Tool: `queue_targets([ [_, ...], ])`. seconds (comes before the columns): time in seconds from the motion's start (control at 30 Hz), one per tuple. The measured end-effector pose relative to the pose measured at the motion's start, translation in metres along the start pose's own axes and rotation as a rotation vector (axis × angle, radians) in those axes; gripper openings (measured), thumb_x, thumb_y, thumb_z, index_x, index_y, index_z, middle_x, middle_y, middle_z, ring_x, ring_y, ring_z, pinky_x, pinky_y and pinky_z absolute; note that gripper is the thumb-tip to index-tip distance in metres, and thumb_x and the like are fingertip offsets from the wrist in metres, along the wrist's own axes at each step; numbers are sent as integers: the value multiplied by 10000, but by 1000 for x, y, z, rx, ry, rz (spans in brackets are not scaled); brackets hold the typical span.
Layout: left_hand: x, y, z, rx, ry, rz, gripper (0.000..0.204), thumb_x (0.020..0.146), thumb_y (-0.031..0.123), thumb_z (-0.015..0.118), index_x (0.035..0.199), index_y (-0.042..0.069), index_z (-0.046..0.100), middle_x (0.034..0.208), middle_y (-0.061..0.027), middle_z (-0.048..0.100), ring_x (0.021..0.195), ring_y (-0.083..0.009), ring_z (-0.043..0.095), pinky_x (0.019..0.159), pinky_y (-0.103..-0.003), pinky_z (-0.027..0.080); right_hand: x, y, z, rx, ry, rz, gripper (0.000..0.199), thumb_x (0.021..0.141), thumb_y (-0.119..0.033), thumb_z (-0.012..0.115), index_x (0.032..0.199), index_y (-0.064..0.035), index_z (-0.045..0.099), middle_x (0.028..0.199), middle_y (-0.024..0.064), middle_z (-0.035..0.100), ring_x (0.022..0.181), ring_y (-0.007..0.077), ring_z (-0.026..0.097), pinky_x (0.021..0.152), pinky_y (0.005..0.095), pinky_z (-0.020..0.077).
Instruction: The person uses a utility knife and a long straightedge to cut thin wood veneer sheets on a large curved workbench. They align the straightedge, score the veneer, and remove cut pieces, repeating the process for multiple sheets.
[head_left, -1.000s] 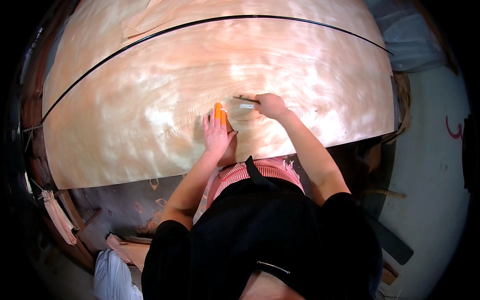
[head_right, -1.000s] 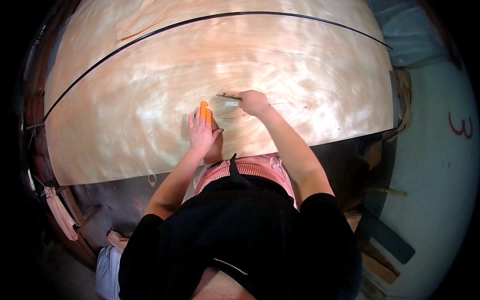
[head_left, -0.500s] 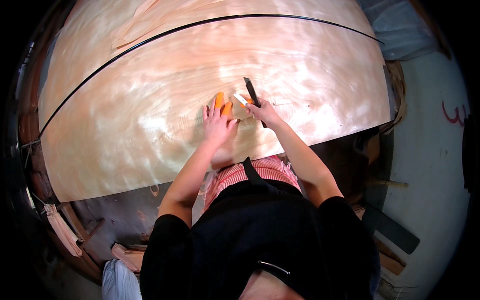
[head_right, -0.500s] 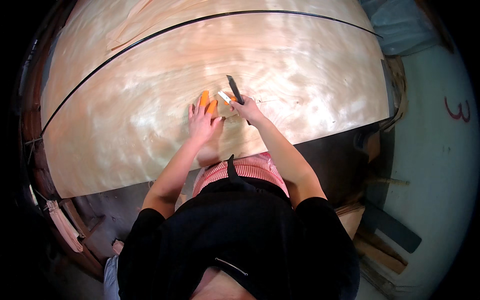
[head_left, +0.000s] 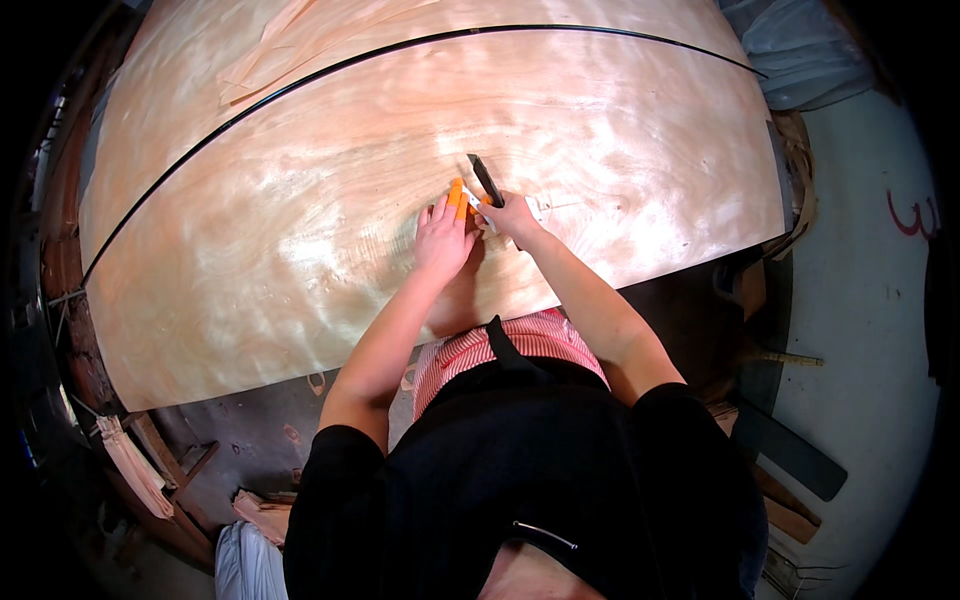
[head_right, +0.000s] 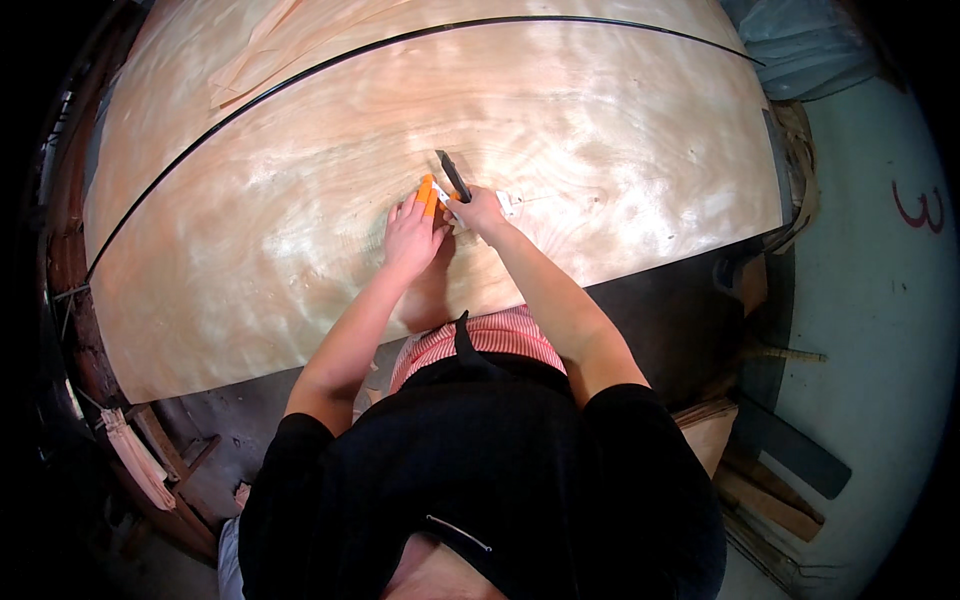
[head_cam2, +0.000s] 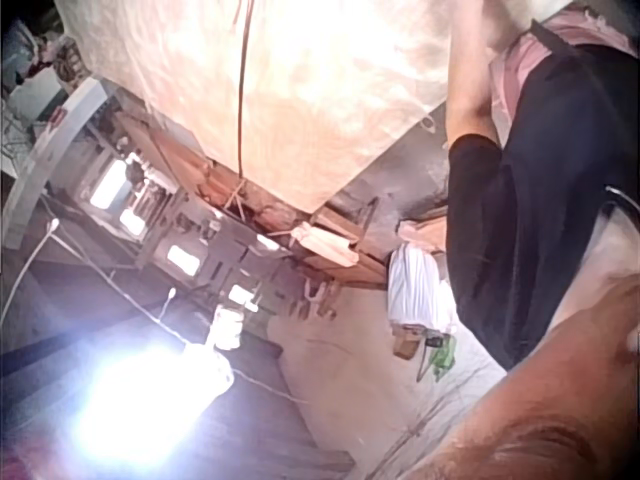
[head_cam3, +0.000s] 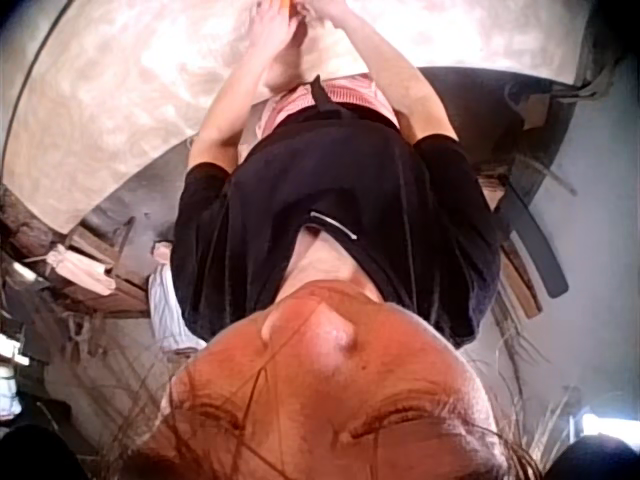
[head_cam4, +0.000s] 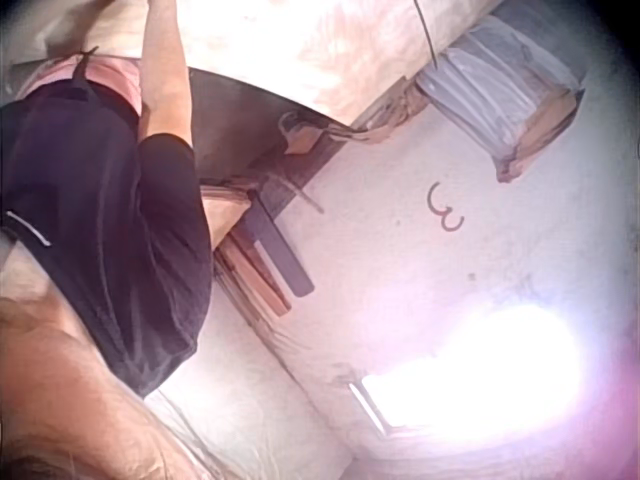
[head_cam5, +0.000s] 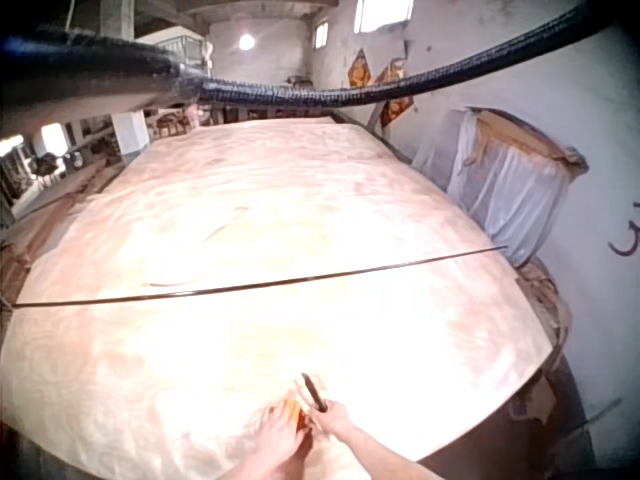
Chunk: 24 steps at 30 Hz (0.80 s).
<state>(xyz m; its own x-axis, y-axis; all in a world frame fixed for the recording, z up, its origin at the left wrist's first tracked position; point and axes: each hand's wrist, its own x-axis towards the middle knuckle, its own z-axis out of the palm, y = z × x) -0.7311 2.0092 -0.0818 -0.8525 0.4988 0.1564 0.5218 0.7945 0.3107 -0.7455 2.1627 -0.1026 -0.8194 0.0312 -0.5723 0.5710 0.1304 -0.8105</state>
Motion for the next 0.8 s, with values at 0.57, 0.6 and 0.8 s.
queue_targets([
  [0.57,-1,3,3,52,-78,-8,413,769,263,527,1063,-26,518,1104,-131,475,1102,-254,391,942,-414,273,-48,-2,-64,-300,-120,104,204,782,-245,553,830,-65,634,672,4,618,499,61,463,426,205,345],
  [0.6,-6,4,2,35,-66,15,423,768,272,528,1069,-24,514,1117,-134,467,1106,-255,389,952,-412,266,-53,15,-59,-211,-98,112,193,789,-234,546,841,-70,631,680,5,618,480,53,444,404,200,324],
  [0.8,-33,37,14,-104,-163,188,507,730,305,571,1108,-22,489,1137,-140,447,1173,-247,324,996,-413,219,-68,38,-37,-5,27,162,183,791,-205,545,866,-46,595,682,22,620,437,45,381,383,198,286],
])
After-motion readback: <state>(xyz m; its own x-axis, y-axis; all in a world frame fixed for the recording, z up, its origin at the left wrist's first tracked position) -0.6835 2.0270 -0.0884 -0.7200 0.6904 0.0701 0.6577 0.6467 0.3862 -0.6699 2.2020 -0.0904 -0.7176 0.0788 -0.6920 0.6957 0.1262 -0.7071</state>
